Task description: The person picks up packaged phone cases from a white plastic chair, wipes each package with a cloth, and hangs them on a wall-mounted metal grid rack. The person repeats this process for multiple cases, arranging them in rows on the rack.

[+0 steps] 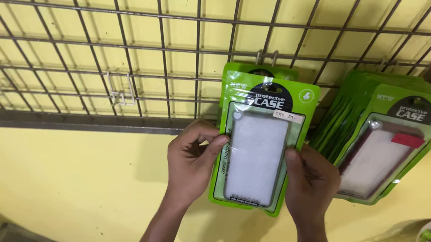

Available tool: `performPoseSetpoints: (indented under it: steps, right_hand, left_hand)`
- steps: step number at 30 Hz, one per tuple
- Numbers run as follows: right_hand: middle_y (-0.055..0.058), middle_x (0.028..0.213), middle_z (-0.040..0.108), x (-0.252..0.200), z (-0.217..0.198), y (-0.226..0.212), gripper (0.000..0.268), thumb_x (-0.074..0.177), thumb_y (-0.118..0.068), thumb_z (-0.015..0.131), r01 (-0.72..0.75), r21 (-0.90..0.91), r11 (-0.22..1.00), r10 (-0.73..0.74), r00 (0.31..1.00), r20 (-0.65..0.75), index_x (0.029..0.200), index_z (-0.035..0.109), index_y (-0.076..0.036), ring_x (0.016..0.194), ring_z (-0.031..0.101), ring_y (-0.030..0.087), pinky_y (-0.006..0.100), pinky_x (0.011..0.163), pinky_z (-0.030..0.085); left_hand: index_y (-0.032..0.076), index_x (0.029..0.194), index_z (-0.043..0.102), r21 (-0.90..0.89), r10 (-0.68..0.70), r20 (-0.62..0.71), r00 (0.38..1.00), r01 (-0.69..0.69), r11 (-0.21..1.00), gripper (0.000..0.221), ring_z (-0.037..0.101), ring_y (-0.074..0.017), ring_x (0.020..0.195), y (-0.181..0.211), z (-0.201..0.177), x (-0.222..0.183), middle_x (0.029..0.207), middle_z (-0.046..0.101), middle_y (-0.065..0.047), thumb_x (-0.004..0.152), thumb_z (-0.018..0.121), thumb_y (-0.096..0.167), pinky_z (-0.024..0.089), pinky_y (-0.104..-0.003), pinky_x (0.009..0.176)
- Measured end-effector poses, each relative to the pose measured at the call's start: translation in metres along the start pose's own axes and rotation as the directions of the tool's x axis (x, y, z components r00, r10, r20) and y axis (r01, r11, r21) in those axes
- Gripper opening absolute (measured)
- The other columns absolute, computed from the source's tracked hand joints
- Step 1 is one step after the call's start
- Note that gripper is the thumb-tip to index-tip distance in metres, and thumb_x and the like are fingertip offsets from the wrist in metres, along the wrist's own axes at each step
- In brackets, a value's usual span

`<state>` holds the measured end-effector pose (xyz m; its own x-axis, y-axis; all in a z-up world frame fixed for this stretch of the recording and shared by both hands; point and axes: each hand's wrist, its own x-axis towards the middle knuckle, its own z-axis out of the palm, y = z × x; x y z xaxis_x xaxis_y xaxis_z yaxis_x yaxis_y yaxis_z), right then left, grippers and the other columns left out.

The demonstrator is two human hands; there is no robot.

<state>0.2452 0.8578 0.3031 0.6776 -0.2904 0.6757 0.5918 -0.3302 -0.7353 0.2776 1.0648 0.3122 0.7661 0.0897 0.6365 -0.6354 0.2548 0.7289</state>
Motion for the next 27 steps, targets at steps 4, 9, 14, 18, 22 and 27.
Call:
performPoseSetpoints:
  steps: [4, 9, 14, 18, 22, 27]
  right_hand:
    - [-0.006, 0.070, 0.049, 0.005, 0.013, 0.015, 0.025, 0.104, -0.009, 0.070, -0.092, 0.017, 0.996, 0.092, 0.996, -0.004, 0.083, 0.064, 0.004, 0.065, 0.040, 0.002, 0.023, 0.056, 0.030]
    - [-0.007, 0.067, 0.053, 0.023, 0.031, 0.034, 0.021, 0.099, -0.013, 0.069, -0.166, -0.006, 0.986, 0.166, 0.985, -0.047, 0.085, 0.067, 0.002, 0.063, 0.042, 0.000, 0.023, 0.054, 0.032]
    - [-0.008, 0.065, 0.046, 0.032, 0.041, 0.055, 0.032, 0.102, -0.017, 0.070, -0.196, 0.028, 0.980, 0.198, 0.979, -0.051, 0.076, 0.061, 0.001, 0.062, 0.035, 0.001, 0.024, 0.053, 0.028]
    - [-0.008, 0.065, 0.045, 0.034, 0.042, 0.066, 0.032, 0.102, -0.017, 0.069, -0.194, 0.048, 0.980, 0.196, 0.980, -0.039, 0.076, 0.060, -0.002, 0.061, 0.035, 0.001, 0.024, 0.053, 0.027]
    - [-0.008, 0.067, 0.040, 0.032, 0.039, 0.076, 0.036, 0.104, -0.016, 0.071, -0.178, 0.059, 0.982, 0.180, 0.983, -0.035, 0.075, 0.055, -0.001, 0.063, 0.032, 0.001, 0.024, 0.055, 0.025]
    - [-0.008, 0.069, 0.047, 0.028, 0.036, 0.081, 0.026, 0.103, -0.016, 0.068, -0.168, 0.094, 0.981, 0.172, 0.984, -0.038, 0.082, 0.061, -0.002, 0.064, 0.037, 0.001, 0.022, 0.056, 0.028]
  left_hand:
    - [0.000, 0.096, 0.067, 0.021, -0.021, -0.020, 1.000, 0.022, 1.000, 0.006, 0.058, -0.0058, 0.079, -0.014, -0.006, 0.008, 0.087, 0.063, -0.001, 0.097, 0.073, -0.001, 0.049, -0.021, 0.073]
    - [0.001, 0.092, 0.067, 0.061, -0.102, -0.074, 0.992, 0.106, 0.992, 0.008, 0.047, -0.0033, 0.066, -0.029, -0.006, 0.024, 0.075, 0.059, 0.001, 0.096, 0.074, 0.000, 0.039, -0.020, 0.059]
    - [0.000, 0.090, 0.068, 0.095, -0.103, -0.095, 0.990, 0.112, 0.989, 0.008, 0.048, -0.0030, 0.065, -0.040, -0.005, 0.036, 0.074, 0.058, 0.002, 0.095, 0.074, -0.001, 0.040, -0.020, 0.058]
    - [-0.001, 0.090, 0.067, 0.133, 0.028, -0.075, 0.997, -0.018, 0.991, 0.009, 0.051, -0.0041, 0.069, -0.042, -0.003, 0.038, 0.078, 0.058, 0.000, 0.094, 0.075, -0.002, 0.043, -0.020, 0.063]
    - [-0.001, 0.091, 0.069, 0.156, -0.020, -0.101, 0.995, 0.035, 0.987, 0.008, 0.053, -0.0045, 0.069, -0.045, -0.001, 0.034, 0.079, 0.060, 0.000, 0.093, 0.076, -0.002, 0.045, -0.019, 0.063]
    - [0.000, 0.093, 0.068, 0.196, 0.003, -0.119, 0.993, 0.021, 0.980, 0.009, 0.054, -0.0055, 0.069, -0.048, 0.002, 0.027, 0.081, 0.059, -0.001, 0.092, 0.077, -0.001, 0.046, -0.020, 0.061]
